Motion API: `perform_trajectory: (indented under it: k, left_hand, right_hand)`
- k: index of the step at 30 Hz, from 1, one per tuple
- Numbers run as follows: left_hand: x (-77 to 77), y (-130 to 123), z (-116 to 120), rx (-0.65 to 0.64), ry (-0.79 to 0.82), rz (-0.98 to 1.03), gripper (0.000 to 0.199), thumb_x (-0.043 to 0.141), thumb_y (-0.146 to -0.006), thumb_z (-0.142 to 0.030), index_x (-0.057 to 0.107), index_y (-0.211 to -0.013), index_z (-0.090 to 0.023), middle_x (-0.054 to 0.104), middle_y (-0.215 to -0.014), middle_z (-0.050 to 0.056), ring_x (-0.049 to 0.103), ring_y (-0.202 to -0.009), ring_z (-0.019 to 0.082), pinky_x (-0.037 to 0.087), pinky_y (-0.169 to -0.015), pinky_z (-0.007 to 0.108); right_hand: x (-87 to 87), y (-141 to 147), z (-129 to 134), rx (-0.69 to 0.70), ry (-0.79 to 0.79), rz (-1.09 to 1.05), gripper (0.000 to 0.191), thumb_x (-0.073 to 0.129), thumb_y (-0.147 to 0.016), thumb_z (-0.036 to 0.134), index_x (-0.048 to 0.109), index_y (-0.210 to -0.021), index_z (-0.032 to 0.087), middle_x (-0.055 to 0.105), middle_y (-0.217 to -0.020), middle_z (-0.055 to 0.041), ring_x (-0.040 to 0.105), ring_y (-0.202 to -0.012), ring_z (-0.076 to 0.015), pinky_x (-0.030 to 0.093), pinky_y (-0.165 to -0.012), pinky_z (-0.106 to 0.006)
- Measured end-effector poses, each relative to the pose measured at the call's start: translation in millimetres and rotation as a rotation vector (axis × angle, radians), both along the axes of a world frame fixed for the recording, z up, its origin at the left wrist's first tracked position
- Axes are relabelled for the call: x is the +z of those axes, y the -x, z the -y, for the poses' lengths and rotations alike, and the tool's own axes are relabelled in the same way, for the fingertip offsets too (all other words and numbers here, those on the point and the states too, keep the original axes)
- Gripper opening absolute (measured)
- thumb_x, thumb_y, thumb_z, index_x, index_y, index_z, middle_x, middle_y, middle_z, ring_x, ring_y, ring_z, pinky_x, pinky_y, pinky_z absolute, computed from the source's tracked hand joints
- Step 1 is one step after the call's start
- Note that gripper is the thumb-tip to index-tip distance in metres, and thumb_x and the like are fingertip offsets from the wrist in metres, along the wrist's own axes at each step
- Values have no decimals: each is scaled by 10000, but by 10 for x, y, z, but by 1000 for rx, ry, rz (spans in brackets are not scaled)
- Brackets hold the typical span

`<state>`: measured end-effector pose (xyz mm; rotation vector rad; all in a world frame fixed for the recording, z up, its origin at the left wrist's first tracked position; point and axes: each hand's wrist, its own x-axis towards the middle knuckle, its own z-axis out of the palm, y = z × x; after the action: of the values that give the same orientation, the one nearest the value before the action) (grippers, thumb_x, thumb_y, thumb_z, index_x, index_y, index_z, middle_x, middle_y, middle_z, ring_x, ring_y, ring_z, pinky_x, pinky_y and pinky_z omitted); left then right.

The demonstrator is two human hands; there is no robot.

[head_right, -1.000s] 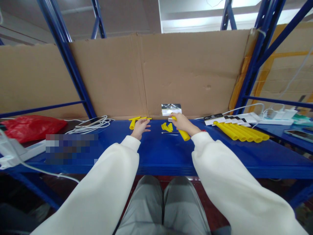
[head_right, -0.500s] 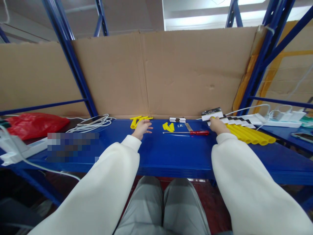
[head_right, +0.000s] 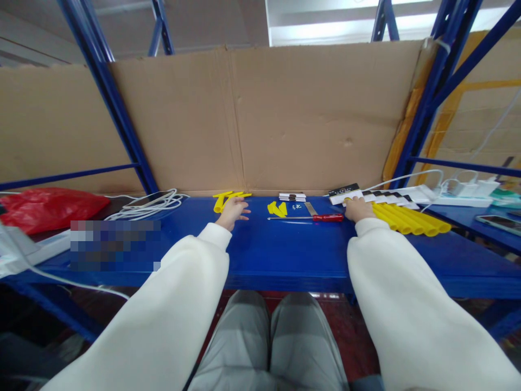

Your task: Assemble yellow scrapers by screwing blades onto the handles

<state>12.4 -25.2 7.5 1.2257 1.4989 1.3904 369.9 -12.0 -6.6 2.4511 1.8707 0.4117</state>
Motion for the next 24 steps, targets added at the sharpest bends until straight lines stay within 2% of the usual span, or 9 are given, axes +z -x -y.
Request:
perform_trajectory:
  k: [5,8,10,12,14,16,18,21,24]
  left_hand:
    - [-71,18,-65,12,-59,-179,387,612,-768,-34,611,-1141,-138,687,-1073,114,711,-797,185,579,-575,246]
    - [-110,40,-128,7,-101,-301,294,618,-749,-39,666,-1021,-140,709,-1088,115,700,-960,230,589,-744,302]
    - [-120,66,-159,40,-135,-390,255,603,-747,-32,691,-956,-149,725,-1056,104,669,-1065,234,541,-909,323]
    - [-118,98,-165,105,-150,-488,266,585,-755,-44,702,-967,-156,716,-1093,112,626,-1154,247,467,-1023,353]
    - [-115,128,-147,216,-125,-580,320,592,-760,-81,687,-1052,-170,670,-1209,132,554,-1250,287,411,-1072,413]
    - [-119,151,-121,332,-73,-662,411,611,-758,-130,639,-1163,-198,610,-1306,146,489,-1305,331,384,-1068,485]
    - [-133,167,-103,379,-14,-722,474,622,-753,-159,598,-1222,-227,582,-1333,156,468,-1308,360,374,-1043,528]
    - [-163,183,-100,323,33,-820,473,622,-741,-151,608,-1203,-256,581,-1314,152,473,-1292,363,369,-1025,528]
    - [-185,191,-100,282,41,-905,436,607,-754,-154,626,-1178,-256,568,-1320,148,467,-1294,351,371,-1018,510]
  right_hand:
    - [88,85,54,21,-107,25,443,415,-868,160,636,-1252,132,599,-1283,-215,511,-1220,-350,432,-939,-519]
    - [229,232,82,75,-273,-2,422,388,-879,161,664,-1193,105,614,-1227,-223,533,-1174,-328,433,-925,-448]
    - [331,396,95,90,-402,-28,415,346,-904,178,678,-1132,73,629,-1162,-246,553,-1129,-329,439,-894,-424]
    - [415,601,105,115,-500,-72,419,330,-920,205,682,-1098,65,642,-1118,-254,567,-1097,-333,445,-869,-410]
    - [464,815,113,149,-534,-131,405,343,-916,212,690,-1079,81,654,-1097,-245,578,-1074,-326,451,-858,-390]
    - [474,998,123,188,-531,-179,381,369,-907,210,699,-1060,97,665,-1093,-234,588,-1056,-316,458,-857,-373]
    - [447,1117,133,225,-485,-196,365,385,-905,202,708,-1049,113,681,-1087,-216,601,-1056,-300,462,-864,-353]
    - [362,1150,146,259,-380,-192,341,417,-899,186,722,-1039,130,701,-1105,-191,621,-1071,-292,466,-871,-342]
    - [274,1058,152,276,-241,-220,303,473,-876,175,742,-1012,148,728,-1085,-162,651,-1053,-281,473,-850,-321]
